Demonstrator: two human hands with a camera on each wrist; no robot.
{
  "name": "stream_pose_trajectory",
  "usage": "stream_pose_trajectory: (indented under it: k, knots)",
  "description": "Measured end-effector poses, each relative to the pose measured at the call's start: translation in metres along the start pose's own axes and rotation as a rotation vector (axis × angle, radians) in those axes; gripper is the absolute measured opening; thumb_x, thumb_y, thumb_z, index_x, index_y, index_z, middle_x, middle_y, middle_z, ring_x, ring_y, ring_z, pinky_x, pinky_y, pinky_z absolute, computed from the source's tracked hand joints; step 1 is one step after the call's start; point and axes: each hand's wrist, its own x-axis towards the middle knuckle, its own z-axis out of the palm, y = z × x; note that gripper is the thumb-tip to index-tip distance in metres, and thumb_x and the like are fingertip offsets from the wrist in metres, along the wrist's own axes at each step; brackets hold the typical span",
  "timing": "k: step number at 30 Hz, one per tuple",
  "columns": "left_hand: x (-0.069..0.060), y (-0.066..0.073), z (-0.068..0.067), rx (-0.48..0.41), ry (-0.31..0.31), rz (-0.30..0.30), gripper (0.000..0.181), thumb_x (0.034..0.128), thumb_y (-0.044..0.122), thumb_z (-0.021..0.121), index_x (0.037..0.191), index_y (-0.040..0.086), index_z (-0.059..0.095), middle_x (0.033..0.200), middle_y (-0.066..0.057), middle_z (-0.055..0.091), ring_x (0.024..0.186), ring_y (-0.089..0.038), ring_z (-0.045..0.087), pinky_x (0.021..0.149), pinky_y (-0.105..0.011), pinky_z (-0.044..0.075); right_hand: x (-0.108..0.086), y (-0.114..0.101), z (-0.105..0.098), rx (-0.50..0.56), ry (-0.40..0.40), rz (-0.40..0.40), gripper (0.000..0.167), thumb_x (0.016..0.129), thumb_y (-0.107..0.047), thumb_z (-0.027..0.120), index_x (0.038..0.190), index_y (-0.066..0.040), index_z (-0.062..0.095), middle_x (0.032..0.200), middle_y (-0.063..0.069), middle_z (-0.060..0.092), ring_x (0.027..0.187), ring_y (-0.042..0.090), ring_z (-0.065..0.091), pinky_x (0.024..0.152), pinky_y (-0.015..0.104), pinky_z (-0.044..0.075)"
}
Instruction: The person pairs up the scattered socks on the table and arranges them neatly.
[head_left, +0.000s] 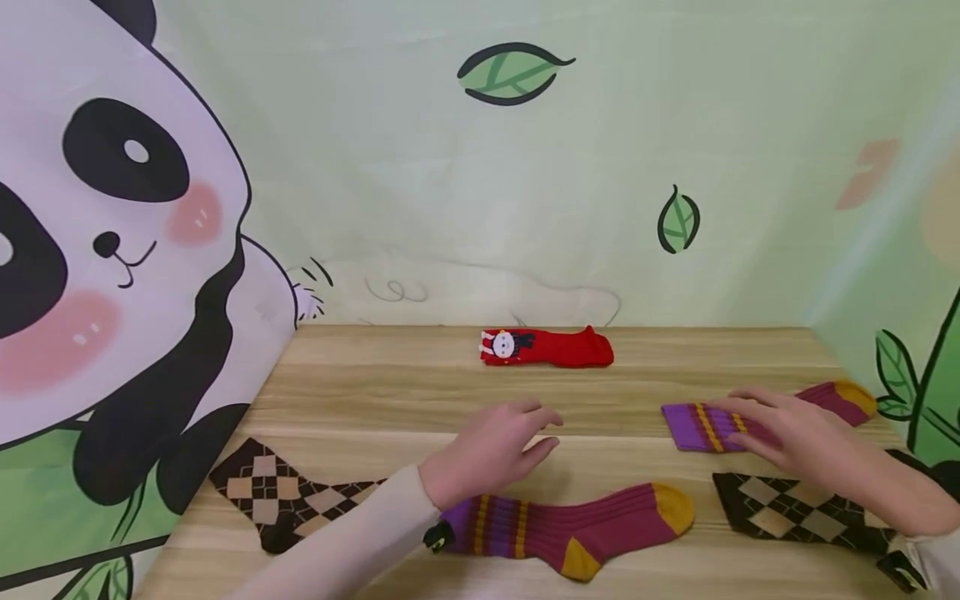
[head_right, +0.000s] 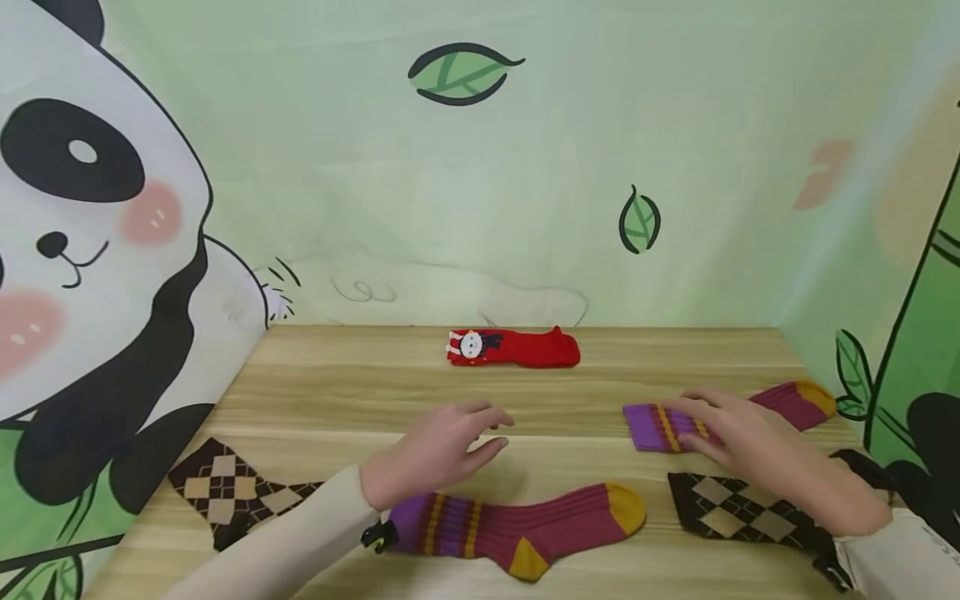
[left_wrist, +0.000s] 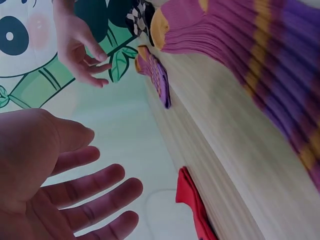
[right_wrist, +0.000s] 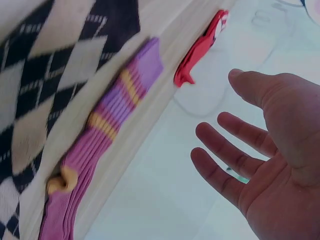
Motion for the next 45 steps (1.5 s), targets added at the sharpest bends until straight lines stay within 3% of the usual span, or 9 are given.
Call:
stream_pose_trajectory:
  k: [3,9,15,23,29,34,45]
  knots:
    - [0.011,0.004,0.006,-0.003,0.023,0.008,0.027,0.1007,0.029,0.068,0.123,0.014,0.071,0.105,0.002,0.071,0.078,-0.005,0.064,0.065,-0.014,0.050,-0.002,0.009,-0.002,-0.022,0.000,0.027,0.054,0.077,-0.010,0.088,0.127,-0.009,0.069,0.117,0.015,0.068,0.082,0.025,0.070,0.059,0.032,0.057]
    - [0.033,0.011,0.016,-0.014,0.069,0.012,0.035,0.1001,0.027,0.068,0.132,0.013,0.065,0.105,0.000,0.071,0.064,-0.003,0.054,0.054,-0.010,0.040,-0.003,0.027,-0.004,-0.034,-0.004,0.076,0.052,0.080,-0.011,0.087,0.128,-0.006,0.068,0.121,0.020,0.064,0.090,0.031,0.068,0.064,0.042,0.057]
    - [0.056,0.019,0.028,0.017,0.104,0.004,0.042,0.0999,0.030,0.068,0.138,0.015,0.062,0.113,-0.001,0.071,0.068,-0.004,0.056,0.048,-0.011,0.036,-0.004,0.045,-0.004,-0.037,0.016,0.058,0.064,0.076,-0.008,0.088,0.134,-0.007,0.062,0.123,0.022,0.062,0.097,0.038,0.063,0.067,0.051,0.057]
    - [0.092,0.031,0.042,0.031,0.082,-0.015,0.047,0.1015,0.035,0.064,0.145,0.017,0.056,0.112,-0.001,0.065,0.064,-0.004,0.049,0.047,-0.012,0.037,-0.007,0.069,-0.002,-0.029,-0.005,0.108,0.087,0.071,-0.003,0.091,0.148,-0.014,0.052,0.131,0.026,0.054,0.111,0.047,0.051,0.078,0.064,0.049]
    - [0.117,0.039,0.056,0.046,0.046,-0.031,0.052,0.1021,0.040,0.062,0.148,0.019,0.052,0.119,-0.002,0.064,0.062,-0.005,0.049,0.047,-0.012,0.038,-0.013,0.090,0.004,-0.037,0.002,0.108,0.083,0.074,-0.018,0.090,0.147,-0.012,0.050,0.131,0.030,0.051,0.109,0.051,0.053,0.084,0.069,0.042]
    - [0.134,0.046,0.068,0.086,0.012,-0.044,0.054,0.1027,0.046,0.059,0.150,0.021,0.050,0.121,-0.002,0.062,0.063,-0.004,0.049,0.048,-0.012,0.038,-0.018,0.103,0.006,-0.047,-0.067,0.185,0.091,0.071,-0.008,0.092,0.149,-0.007,0.046,0.134,0.034,0.046,0.104,0.055,0.058,0.086,0.072,0.041]
    - [0.160,0.055,0.089,0.087,-0.022,-0.094,0.055,0.1024,0.051,0.057,0.151,0.027,0.047,0.120,0.000,0.059,0.063,-0.005,0.049,0.047,-0.015,0.038,-0.022,0.125,0.008,-0.012,-0.226,0.353,0.086,0.082,-0.011,0.086,0.152,-0.003,0.038,0.142,0.041,0.037,0.116,0.065,0.041,0.089,0.078,0.035]
